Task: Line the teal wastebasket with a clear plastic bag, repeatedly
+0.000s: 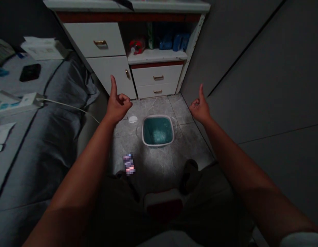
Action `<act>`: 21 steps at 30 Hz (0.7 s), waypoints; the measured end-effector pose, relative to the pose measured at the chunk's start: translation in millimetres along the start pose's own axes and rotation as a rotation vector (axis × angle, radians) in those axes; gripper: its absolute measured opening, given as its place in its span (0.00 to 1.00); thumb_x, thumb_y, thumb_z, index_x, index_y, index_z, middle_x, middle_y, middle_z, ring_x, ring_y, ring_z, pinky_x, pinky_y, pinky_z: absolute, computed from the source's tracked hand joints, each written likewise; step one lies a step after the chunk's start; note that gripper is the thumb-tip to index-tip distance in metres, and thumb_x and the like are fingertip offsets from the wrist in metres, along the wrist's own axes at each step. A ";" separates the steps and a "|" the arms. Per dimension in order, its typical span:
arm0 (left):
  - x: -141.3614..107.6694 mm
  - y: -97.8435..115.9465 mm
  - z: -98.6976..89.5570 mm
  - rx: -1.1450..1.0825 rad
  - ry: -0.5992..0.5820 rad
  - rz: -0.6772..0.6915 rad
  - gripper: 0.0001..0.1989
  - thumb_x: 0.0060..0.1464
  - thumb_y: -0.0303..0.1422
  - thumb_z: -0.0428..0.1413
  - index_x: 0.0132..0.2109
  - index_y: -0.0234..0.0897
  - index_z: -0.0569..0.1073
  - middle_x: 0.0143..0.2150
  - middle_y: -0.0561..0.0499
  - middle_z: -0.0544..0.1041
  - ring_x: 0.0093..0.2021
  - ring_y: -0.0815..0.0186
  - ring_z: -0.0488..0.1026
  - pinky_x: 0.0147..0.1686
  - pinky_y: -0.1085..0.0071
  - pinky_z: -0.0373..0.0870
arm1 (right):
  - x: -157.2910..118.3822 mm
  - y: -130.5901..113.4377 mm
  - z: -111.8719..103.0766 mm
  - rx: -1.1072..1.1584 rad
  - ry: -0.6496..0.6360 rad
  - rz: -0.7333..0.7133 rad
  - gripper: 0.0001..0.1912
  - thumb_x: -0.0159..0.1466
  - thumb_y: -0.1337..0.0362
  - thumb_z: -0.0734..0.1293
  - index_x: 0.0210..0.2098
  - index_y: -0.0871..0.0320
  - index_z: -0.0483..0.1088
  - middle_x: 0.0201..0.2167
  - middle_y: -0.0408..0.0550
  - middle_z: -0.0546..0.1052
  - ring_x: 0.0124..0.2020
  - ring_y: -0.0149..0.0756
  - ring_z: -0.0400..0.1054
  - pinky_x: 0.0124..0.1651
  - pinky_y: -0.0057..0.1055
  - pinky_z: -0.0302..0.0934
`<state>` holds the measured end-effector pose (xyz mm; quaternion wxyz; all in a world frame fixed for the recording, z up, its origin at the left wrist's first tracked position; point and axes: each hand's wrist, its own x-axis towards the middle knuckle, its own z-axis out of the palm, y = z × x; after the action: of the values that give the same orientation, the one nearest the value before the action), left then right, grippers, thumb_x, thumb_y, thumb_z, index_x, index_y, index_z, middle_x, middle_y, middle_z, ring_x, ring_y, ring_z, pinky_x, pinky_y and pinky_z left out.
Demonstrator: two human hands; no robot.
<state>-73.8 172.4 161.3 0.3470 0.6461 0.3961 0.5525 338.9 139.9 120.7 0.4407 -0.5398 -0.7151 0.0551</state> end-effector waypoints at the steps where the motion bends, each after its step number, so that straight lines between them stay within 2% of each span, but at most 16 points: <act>1: 1.1 -3.5 -2.8 0.002 -0.006 0.018 0.63 0.47 0.26 0.66 0.81 0.45 0.39 0.30 0.60 0.74 0.24 0.72 0.67 0.26 0.77 0.65 | -0.1 8.7 5.0 -0.006 -0.007 0.003 0.51 0.70 0.61 0.65 0.82 0.53 0.32 0.46 0.51 0.77 0.38 0.36 0.75 0.39 0.32 0.70; 4: 0.2 0.0 -8.5 0.007 0.010 0.060 0.64 0.46 0.25 0.67 0.81 0.44 0.40 0.29 0.61 0.73 0.25 0.73 0.67 0.26 0.78 0.63 | 0.4 14.1 12.5 -0.008 -0.032 -0.007 0.52 0.69 0.60 0.66 0.82 0.52 0.31 0.45 0.50 0.78 0.37 0.37 0.75 0.39 0.33 0.70; 6: -3.2 7.2 -9.4 0.032 0.029 0.062 0.57 0.47 0.27 0.67 0.79 0.40 0.49 0.30 0.59 0.75 0.26 0.73 0.68 0.27 0.77 0.65 | 0.8 3.3 12.8 0.010 -0.037 0.009 0.50 0.69 0.59 0.66 0.82 0.51 0.36 0.44 0.49 0.78 0.35 0.36 0.74 0.38 0.32 0.69; 7: -5.9 11.5 -9.0 0.053 0.035 0.060 0.50 0.49 0.29 0.67 0.76 0.38 0.57 0.31 0.57 0.75 0.27 0.73 0.68 0.29 0.76 0.66 | 0.5 -5.0 11.9 0.025 -0.039 0.029 0.48 0.68 0.59 0.67 0.81 0.51 0.41 0.43 0.49 0.78 0.33 0.35 0.73 0.37 0.32 0.69; 9: -13.9 21.8 -7.5 0.113 0.036 0.055 0.32 0.52 0.33 0.66 0.63 0.34 0.72 0.32 0.54 0.76 0.29 0.71 0.70 0.31 0.75 0.68 | -1.9 -25.0 8.6 0.045 -0.056 0.075 0.41 0.68 0.58 0.68 0.77 0.52 0.54 0.43 0.49 0.78 0.31 0.35 0.71 0.36 0.32 0.67; 10: -19.3 27.9 -6.4 0.151 0.028 0.049 0.22 0.53 0.34 0.65 0.54 0.34 0.77 0.32 0.53 0.76 0.30 0.71 0.70 0.31 0.75 0.68 | -4.3 -35.6 6.5 0.045 -0.071 0.093 0.36 0.67 0.57 0.69 0.73 0.52 0.61 0.43 0.49 0.78 0.31 0.34 0.70 0.36 0.32 0.67; 12: -32.7 40.4 -4.3 0.234 -0.014 0.039 0.10 0.53 0.37 0.64 0.39 0.36 0.76 0.30 0.53 0.75 0.30 0.70 0.70 0.31 0.74 0.68 | -11.5 -55.2 2.8 0.020 -0.122 0.108 0.25 0.67 0.57 0.69 0.62 0.54 0.71 0.43 0.49 0.78 0.30 0.34 0.69 0.38 0.32 0.66; 14: -48.0 50.0 -1.8 0.326 -0.095 0.025 0.11 0.54 0.38 0.64 0.31 0.38 0.71 0.27 0.54 0.73 0.29 0.69 0.69 0.31 0.73 0.67 | -22.0 -69.5 2.4 -0.028 -0.212 0.088 0.16 0.66 0.58 0.69 0.52 0.55 0.75 0.42 0.49 0.79 0.31 0.34 0.68 0.40 0.32 0.64; 16: -62.7 52.2 1.6 0.405 -0.216 -0.008 0.12 0.55 0.38 0.62 0.29 0.38 0.69 0.26 0.54 0.72 0.28 0.69 0.68 0.31 0.73 0.65 | -35.7 -76.3 8.1 -0.075 -0.333 0.050 0.10 0.66 0.60 0.69 0.45 0.56 0.76 0.42 0.48 0.80 0.34 0.35 0.69 0.42 0.32 0.62; 18: -75.1 45.5 6.4 0.456 -0.370 -0.065 0.11 0.56 0.38 0.60 0.29 0.39 0.68 0.26 0.54 0.72 0.28 0.68 0.68 0.30 0.72 0.63 | -52.6 -75.6 20.6 -0.112 -0.459 0.032 0.06 0.66 0.61 0.69 0.41 0.56 0.75 0.42 0.49 0.80 0.37 0.36 0.70 0.43 0.31 0.60; 21: -89.3 23.8 14.6 0.531 -0.633 -0.168 0.09 0.55 0.37 0.57 0.29 0.39 0.69 0.26 0.55 0.72 0.28 0.68 0.67 0.30 0.71 0.61 | -83.7 -64.5 46.9 -0.150 -0.658 0.039 0.04 0.65 0.63 0.69 0.39 0.56 0.73 0.42 0.49 0.80 0.41 0.39 0.72 0.43 0.30 0.58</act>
<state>-63.1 81.6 141.0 0.3168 0.8165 0.4497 0.1754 262.3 63.3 80.2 0.1443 -0.5377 -0.8105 0.1821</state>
